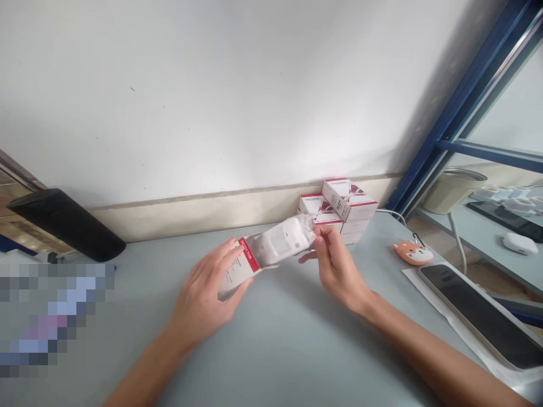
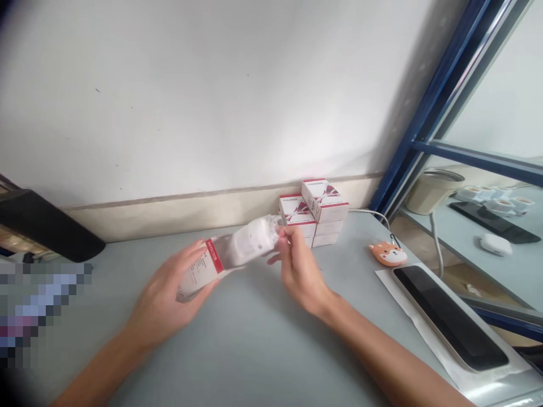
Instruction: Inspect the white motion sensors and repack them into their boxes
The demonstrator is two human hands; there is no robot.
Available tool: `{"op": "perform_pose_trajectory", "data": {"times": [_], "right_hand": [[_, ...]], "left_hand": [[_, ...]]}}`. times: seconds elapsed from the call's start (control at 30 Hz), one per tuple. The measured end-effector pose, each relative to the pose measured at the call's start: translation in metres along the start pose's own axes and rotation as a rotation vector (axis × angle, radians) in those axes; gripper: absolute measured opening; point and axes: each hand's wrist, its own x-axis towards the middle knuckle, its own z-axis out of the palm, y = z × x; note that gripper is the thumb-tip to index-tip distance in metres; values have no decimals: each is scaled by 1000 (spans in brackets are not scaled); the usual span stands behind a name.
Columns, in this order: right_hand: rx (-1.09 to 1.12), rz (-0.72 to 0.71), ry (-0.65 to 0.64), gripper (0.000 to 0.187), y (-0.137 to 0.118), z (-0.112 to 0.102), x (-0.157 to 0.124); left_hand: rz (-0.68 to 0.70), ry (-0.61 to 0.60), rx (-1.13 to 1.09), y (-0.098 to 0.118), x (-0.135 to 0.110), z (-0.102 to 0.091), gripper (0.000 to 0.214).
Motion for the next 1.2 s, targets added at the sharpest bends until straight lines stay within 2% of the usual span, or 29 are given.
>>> {"op": "perform_pose_trajectory", "data": {"times": [0.2, 0.3, 0.37, 0.4, 0.47, 0.57, 0.6, 0.67, 0.83, 0.93, 1.03, 1.1, 1.13, 1.17, 1.2], "right_hand": [[146, 138, 131, 31, 6, 0, 4], [196, 199, 167, 35, 1, -1, 6], [244, 259, 171, 37, -4, -1, 6], [273, 295, 165, 37, -8, 0, 6], [332, 369, 136, 37, -14, 2, 5], [383, 408, 45, 36, -21, 6, 2], [376, 392, 4, 35, -23, 6, 0], [331, 337, -56, 32, -28, 6, -2], [252, 236, -27, 25, -40, 3, -5], [247, 129, 91, 20, -43, 2, -3], [164, -26, 383, 13, -45, -3, 1], [42, -167, 567, 9, -42, -8, 3], [-54, -242, 590, 9, -39, -11, 4], [-173, -314, 551, 11, -36, -12, 4], [-313, -380, 456, 15, -31, -12, 3]], "left_hand": [[-36, -93, 159, -32, 2, 1, 26], [-85, -46, 47, -28, 4, -4, 20], [-232, -10, -177, -11, 5, -5, 20], [-340, -38, -351, 0, 4, -4, 24], [-586, -143, -781, 24, 2, 1, 41], [-868, -379, -1388, 51, -1, 11, 60], [-944, -443, -1530, 55, -2, 13, 62], [-1070, -481, -1722, 58, -2, 14, 58], [-1307, -431, -1923, 50, 0, 8, 45], [-1325, -437, -1934, 48, 0, 8, 41], [-1299, -466, -1916, 46, -1, 8, 38], [-1274, -438, -1923, 44, -2, 7, 38], [-1267, -408, -1935, 42, -3, 7, 38], [-1266, -373, -1951, 41, -3, 6, 39], [-1271, -342, -1968, 39, -3, 6, 40]]}}
